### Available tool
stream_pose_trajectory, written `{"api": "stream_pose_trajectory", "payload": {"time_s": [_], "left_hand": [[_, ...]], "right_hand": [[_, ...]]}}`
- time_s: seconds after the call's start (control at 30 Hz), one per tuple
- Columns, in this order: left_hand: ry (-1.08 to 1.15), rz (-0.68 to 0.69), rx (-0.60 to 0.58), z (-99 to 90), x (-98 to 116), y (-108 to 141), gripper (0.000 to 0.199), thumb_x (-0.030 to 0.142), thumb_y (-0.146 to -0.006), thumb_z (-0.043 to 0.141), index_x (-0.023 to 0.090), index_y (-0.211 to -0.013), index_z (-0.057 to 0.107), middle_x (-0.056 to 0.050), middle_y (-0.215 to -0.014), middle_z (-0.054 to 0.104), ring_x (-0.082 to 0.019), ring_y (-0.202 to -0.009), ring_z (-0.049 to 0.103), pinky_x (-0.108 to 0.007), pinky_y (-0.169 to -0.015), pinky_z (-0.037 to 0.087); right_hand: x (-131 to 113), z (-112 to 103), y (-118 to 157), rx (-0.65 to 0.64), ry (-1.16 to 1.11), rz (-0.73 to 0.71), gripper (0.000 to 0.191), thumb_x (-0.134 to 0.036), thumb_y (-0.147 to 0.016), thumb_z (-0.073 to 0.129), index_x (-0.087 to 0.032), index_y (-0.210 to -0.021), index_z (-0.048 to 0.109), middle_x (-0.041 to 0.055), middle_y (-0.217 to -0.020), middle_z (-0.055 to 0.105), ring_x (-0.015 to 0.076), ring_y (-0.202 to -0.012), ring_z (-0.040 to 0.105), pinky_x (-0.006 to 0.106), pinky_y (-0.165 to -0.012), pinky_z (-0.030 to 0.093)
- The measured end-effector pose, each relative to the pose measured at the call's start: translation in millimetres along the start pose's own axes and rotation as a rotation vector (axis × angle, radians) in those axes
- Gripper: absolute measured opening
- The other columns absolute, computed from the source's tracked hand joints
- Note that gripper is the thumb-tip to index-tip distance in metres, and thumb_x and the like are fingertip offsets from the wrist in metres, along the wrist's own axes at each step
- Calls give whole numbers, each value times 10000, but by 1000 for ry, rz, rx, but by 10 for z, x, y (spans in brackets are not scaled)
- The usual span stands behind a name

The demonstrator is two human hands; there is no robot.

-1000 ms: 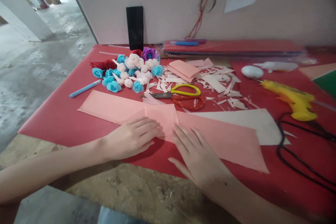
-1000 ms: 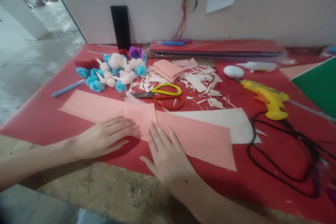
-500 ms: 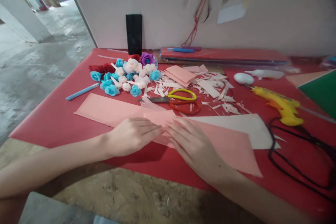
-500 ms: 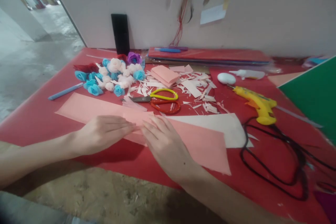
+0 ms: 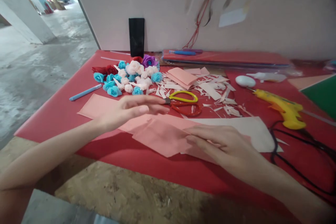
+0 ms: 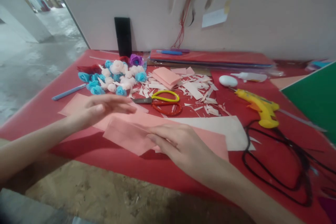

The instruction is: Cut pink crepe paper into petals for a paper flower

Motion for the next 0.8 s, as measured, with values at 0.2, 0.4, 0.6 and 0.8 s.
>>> {"api": "stream_pose_trajectory", "payload": {"time_s": [0.2, 0.4, 0.6, 0.8], "left_hand": [[5, -378, -63, 286, -311, 46, 348, 443, -745, 587, 129, -600, 558, 18, -541, 550, -96, -520, 524, -193, -450, 387], [91, -459, 66, 330, -360, 42, 360, 360, -754, 560, 143, -496, 435, 53, -486, 394, -49, -457, 344, -174, -406, 256], [93, -482, 89, 243, -475, 34, 262, 349, -749, 555, 131, -606, 526, 33, -545, 455, -61, -481, 387, -182, -432, 293], [-91, -400, -195, 312, -592, 46, 423, 390, -760, 531, 160, -466, 332, 62, -472, 261, -43, -440, 233, -200, -401, 190]], "right_hand": [[195, 154, -21, -122, -217, 250, 263, -309, -869, 489, -191, -715, 666, -13, -705, 701, 121, -585, 622, 182, -505, 448], [303, 229, -16, -230, -271, 410, 328, -332, -801, 544, -178, -512, 524, -30, -508, 558, 114, -488, 515, 218, -446, 351], [481, 112, -45, -259, -372, 501, 283, -345, -844, 491, -170, -726, 680, 26, -727, 708, 151, -673, 666, 216, -594, 512], [858, 77, -332, -45, 234, 286, 312, -96, -811, 436, -115, -1056, 628, 114, -1095, 643, 252, -1015, 589, 408, -903, 451]]}}
Point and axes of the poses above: each hand's wrist, its own y-axis away from the middle knuckle, its own z-axis out of the palm, x = y × z, the point moved 5 cm from there along -y, towards the middle knuckle
